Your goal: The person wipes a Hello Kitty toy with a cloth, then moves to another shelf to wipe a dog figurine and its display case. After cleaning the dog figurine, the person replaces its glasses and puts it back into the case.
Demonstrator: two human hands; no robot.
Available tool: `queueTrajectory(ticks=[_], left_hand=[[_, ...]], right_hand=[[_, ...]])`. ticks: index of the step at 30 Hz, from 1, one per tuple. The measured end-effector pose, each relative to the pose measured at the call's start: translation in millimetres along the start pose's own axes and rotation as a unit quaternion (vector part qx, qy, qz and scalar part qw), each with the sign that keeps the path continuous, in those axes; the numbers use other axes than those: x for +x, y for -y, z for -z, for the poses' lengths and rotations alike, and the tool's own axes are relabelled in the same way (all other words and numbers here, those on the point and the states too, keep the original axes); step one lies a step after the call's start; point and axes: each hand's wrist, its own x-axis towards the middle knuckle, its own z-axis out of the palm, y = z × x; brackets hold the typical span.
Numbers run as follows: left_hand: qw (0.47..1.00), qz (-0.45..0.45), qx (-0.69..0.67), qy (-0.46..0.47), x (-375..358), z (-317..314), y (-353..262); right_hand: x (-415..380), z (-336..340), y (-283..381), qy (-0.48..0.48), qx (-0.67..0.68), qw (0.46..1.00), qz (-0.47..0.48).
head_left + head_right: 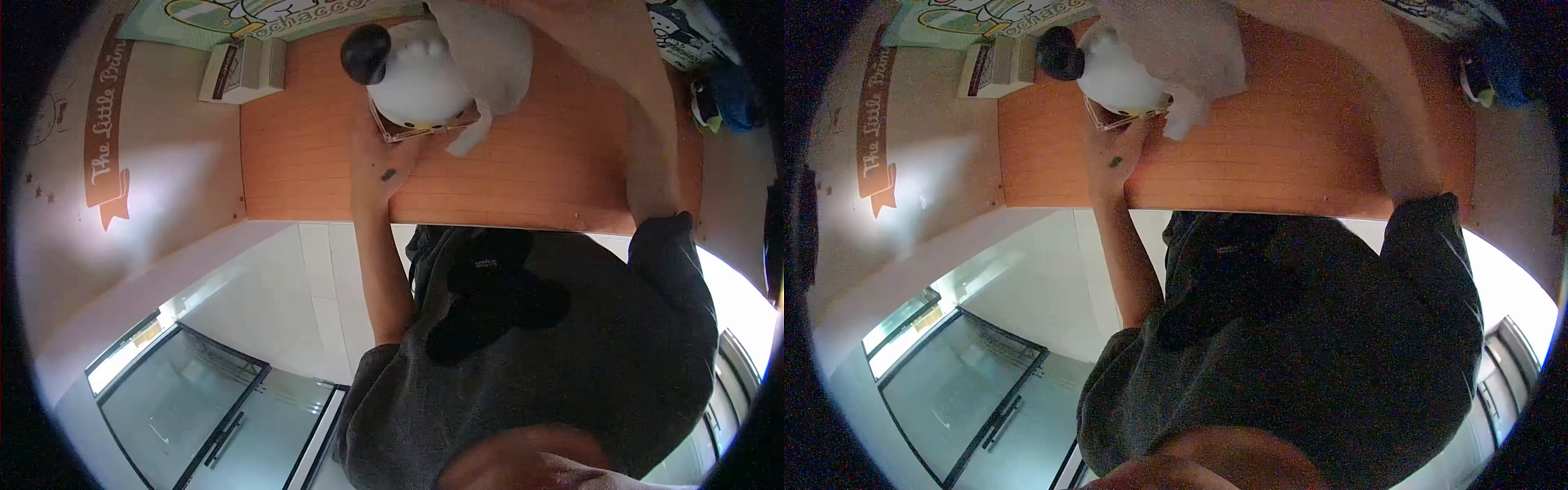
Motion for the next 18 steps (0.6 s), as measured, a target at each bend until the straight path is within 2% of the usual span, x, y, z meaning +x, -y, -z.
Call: queueTrajectory(ticks=[3, 5, 8, 11, 12, 14, 18], left_hand=[[0.999, -0.029, 0.012, -0.010, 0.1, -0.8, -8.3], [0.999, -0.044, 0.028, -0.011, 0.2, -1.1, -6.0], [0.998, -0.062, 0.025, -0.014, 0.7, -1.3, -0.6], [0.998, -0.067, -0.007, -0.013, 2.1, -0.6, 5.1], [0.998, -0.067, -0.019, -0.009, 3.1, -0.5, 5.5], [0.998, -0.059, 0.001, -0.003, 1.8, -0.4, -3.7], [0.997, -0.050, 0.057, -0.006, 0.9, 0.4, -7.0]], right_hand=[[-1.3, 4.3, 5.2, 0.015, -0.011, 1.000, -0.017], [-4.2, 3.0, 19.8, 0.116, 0.028, 0.987, -0.112], [-5.6, 9.1, 21.1, 0.140, 0.031, 0.988, -0.058], [-2.4, 15.7, 21.5, 0.194, 0.034, 0.976, -0.091], [-4.4, 14.6, 13.0, 0.194, 0.033, 0.976, -0.090], [-8.8, 10.4, -10.5, 0.177, 0.107, 0.978, -0.016], [-2.8, 14.1, 13.6, 0.169, 0.063, 0.983, -0.046]])
